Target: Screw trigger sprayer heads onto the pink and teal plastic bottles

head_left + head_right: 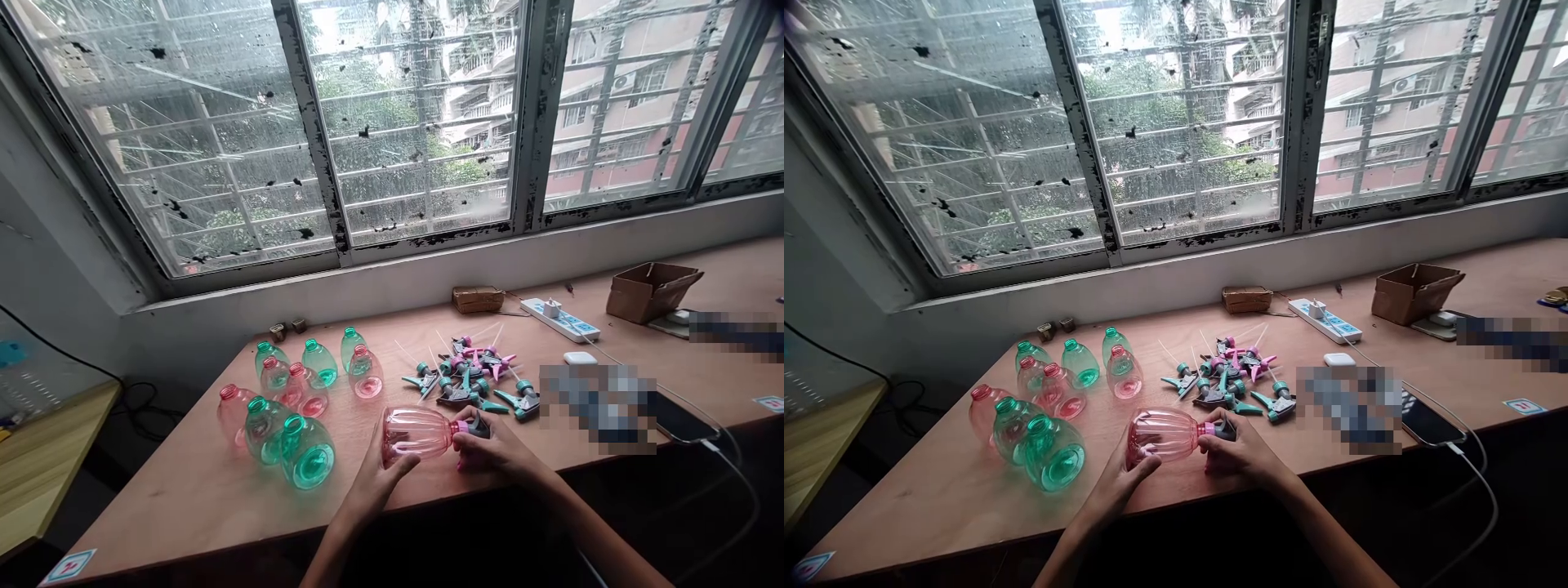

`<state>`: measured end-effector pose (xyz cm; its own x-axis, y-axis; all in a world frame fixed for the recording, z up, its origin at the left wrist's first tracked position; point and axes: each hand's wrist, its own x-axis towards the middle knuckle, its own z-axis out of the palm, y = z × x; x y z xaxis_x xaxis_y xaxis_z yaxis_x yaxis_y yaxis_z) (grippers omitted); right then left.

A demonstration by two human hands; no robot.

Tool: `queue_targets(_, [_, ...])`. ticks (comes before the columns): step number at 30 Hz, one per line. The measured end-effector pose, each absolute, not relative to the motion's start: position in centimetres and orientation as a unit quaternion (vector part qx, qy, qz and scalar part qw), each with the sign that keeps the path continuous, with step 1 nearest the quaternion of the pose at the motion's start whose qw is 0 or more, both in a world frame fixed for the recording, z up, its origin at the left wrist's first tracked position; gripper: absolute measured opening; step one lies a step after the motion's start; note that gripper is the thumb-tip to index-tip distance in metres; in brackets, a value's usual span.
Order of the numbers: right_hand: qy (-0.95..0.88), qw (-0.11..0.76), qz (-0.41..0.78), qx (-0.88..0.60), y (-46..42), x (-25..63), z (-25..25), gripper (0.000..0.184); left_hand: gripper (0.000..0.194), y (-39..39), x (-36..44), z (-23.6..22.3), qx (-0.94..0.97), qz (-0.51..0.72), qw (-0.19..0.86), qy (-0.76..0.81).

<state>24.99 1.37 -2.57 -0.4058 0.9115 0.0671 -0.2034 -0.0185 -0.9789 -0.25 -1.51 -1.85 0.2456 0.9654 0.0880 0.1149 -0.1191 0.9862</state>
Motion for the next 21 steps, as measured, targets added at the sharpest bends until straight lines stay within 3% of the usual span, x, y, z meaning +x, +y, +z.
queue_targets(8, [-0.536,0.440,0.641,-0.330,1.45,25.11,-2.85,0.042,0.108,-1.73,-0.17,-1.80,0.633,0.439,0.478,0.423])
queue_targets(13, [-0.550,0.437,0.634,-0.324,1.30,25.00,-2.63,0.043,0.099,-1.28,-0.11,-2.16,0.628,0.438,0.500,0.405])
queue_targets(21, [-0.552,0.441,0.631,-0.321,1.46,25.00,-3.07,0.040,0.109,-1.74,-0.07,-1.58,0.624,0.442,0.480,0.430])
